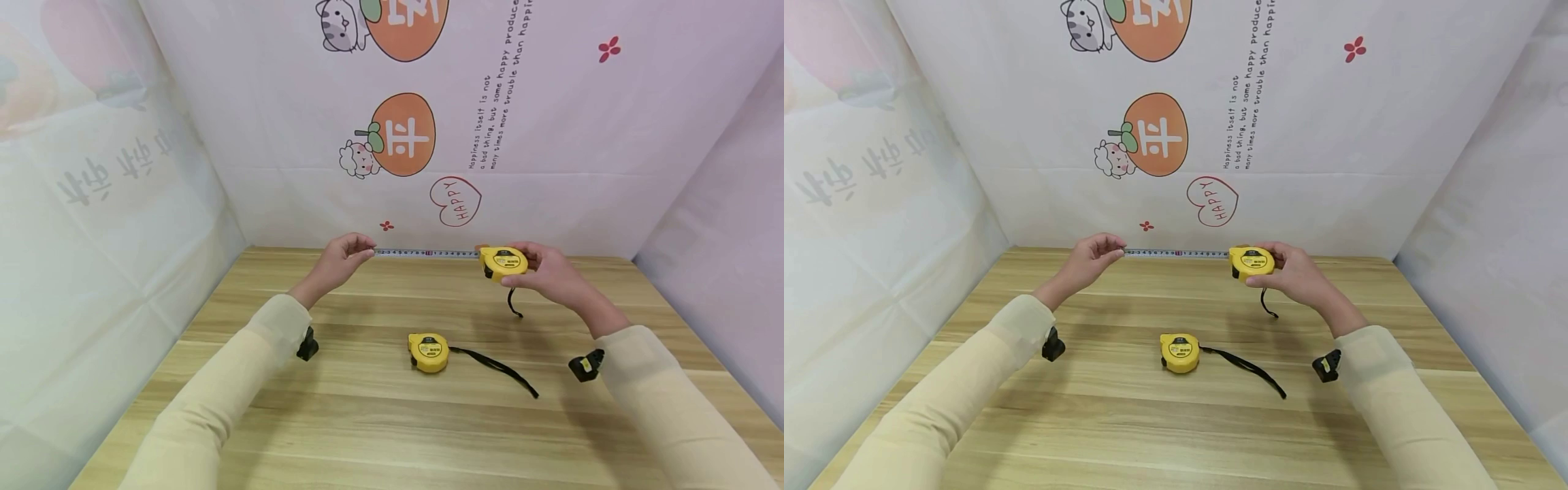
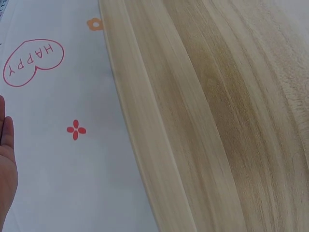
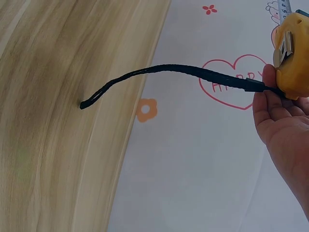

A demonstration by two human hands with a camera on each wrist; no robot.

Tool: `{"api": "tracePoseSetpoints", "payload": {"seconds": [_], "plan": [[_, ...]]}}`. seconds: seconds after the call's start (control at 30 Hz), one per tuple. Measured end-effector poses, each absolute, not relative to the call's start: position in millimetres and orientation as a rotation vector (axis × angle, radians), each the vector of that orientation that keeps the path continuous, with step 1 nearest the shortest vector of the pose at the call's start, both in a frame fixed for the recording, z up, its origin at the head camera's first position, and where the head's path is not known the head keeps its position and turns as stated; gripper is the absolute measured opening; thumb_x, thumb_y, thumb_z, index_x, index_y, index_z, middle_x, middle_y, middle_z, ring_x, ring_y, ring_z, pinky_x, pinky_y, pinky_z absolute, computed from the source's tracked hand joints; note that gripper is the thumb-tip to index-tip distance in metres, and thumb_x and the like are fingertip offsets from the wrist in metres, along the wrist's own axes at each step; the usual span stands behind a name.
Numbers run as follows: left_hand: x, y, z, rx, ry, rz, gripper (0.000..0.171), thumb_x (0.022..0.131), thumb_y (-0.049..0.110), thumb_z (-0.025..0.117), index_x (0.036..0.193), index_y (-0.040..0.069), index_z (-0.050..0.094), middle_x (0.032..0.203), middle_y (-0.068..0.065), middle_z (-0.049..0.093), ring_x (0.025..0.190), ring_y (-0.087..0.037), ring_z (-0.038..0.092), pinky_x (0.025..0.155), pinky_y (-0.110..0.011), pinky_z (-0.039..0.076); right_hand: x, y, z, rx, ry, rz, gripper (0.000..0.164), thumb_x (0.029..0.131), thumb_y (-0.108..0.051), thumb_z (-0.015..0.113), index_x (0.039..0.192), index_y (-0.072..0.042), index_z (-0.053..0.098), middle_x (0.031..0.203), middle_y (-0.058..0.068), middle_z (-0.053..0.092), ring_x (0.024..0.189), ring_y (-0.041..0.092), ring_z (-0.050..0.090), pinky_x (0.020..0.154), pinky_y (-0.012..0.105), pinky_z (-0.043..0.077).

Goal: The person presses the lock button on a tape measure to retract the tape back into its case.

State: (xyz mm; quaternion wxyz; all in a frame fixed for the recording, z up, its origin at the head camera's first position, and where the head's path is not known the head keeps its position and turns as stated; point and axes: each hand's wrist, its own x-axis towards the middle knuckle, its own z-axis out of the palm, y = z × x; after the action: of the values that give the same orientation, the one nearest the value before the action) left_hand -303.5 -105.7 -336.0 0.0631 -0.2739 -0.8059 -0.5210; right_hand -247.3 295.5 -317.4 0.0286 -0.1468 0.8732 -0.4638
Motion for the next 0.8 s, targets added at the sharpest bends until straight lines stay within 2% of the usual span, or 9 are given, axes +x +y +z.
{"api": "tracePoseSetpoints", "payload": {"seconds": [0.13, 0.33, 0.57, 0.8], "plan": [[-303.7, -104.7, -336.0, -0.824, -2.446, -1.573, 0.022, 0.098, 0.014, 0.06, 0.112, -0.002, 0.063, 0.1, -0.008, 0.064, 0.097, -0.022, 0.06, 0.083, -0.036, 0.049, -247.5, 293.7, -317.9, -0.45, 2.697, -1.429, 0.081, 0.083, -0.034, 0.079, 0.144, 0.0, 0.038, 0.132, 0.019, 0.05, 0.116, 0.033, 0.052, 0.081, 0.021, 0.05], [-303.2, -102.6, -335.5, -0.816, -2.451, -1.567, 0.017, 0.098, 0.014, 0.06, 0.11, 0.003, 0.064, 0.099, -0.007, 0.064, 0.096, -0.02, 0.06, 0.082, -0.035, 0.049, -247.6, 292.0, -317.9, -0.445, 2.683, -1.447, 0.08, 0.083, -0.031, 0.079, 0.144, 0.001, 0.038, 0.133, 0.02, 0.05, 0.116, 0.033, 0.052, 0.082, 0.02, 0.049], [-303.4, -102.0, -336.1, -0.823, -2.452, -1.566, 0.021, 0.098, 0.013, 0.06, 0.112, -0.002, 0.063, 0.101, -0.008, 0.065, 0.097, -0.021, 0.06, 0.085, -0.037, 0.049, -245.8, 289.2, -315.5, -0.453, 2.688, -1.444, 0.08, 0.083, -0.031, 0.079, 0.144, 0.001, 0.038, 0.132, 0.02, 0.05, 0.116, 0.032, 0.052, 0.082, 0.02, 0.049], [-302.9, -100.0, -335.7, -0.839, -2.454, -1.574, 0.02, 0.098, 0.014, 0.06, 0.112, 0.0, 0.063, 0.101, -0.007, 0.065, 0.099, -0.024, 0.061, 0.085, -0.037, 0.05, -245.8, 286.7, -315.0, -0.456, 2.692, -1.427, 0.079, 0.084, -0.03, 0.078, 0.145, 0.001, 0.037, 0.133, 0.02, 0.05, 0.116, 0.032, 0.052, 0.082, 0.021, 0.049]]}}
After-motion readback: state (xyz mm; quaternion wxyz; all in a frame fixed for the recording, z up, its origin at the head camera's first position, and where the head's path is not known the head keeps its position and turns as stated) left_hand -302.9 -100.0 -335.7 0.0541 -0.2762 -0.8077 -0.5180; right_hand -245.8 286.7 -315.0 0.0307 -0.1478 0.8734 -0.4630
